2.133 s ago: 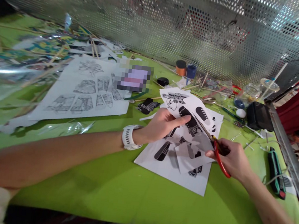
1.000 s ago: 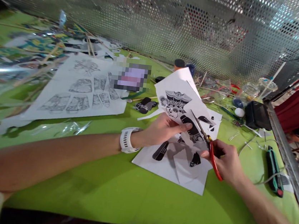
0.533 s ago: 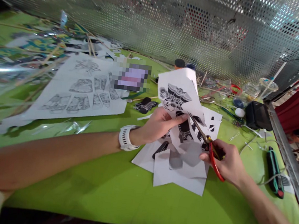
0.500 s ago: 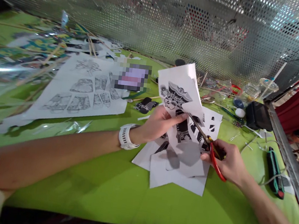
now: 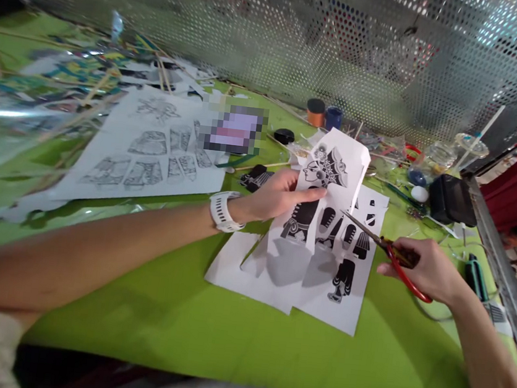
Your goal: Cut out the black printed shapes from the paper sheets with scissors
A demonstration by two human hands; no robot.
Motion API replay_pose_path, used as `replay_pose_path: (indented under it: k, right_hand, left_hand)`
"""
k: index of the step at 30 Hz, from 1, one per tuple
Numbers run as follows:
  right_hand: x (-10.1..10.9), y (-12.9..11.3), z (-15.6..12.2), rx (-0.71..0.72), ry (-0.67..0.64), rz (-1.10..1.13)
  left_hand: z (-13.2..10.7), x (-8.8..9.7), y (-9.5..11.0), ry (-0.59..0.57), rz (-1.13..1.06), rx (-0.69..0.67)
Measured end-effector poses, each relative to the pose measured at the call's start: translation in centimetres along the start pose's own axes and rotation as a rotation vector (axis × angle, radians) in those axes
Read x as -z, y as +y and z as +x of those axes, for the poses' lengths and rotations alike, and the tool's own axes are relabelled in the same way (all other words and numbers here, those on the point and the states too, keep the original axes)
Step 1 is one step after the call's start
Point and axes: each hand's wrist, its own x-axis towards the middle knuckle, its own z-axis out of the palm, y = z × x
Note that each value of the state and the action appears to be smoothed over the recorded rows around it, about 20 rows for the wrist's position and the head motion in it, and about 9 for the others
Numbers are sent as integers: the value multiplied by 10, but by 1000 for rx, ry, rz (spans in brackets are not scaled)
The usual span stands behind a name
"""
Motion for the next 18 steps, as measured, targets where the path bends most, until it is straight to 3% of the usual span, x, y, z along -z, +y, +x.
replay_pose_path:
  k: [3,11,18]
  right_hand:
    - [-3,-8,0,-49,-58,42]
    - [-4,-12,-1,-70,26,62]
    - [-2,-12,-2,-34,-3,44]
  left_hand:
    - [-2,-2,1,-56,-45,8]
    - [-4,-6,8,-70,-56,62]
    - [-3,-7,13,-83,-58,70]
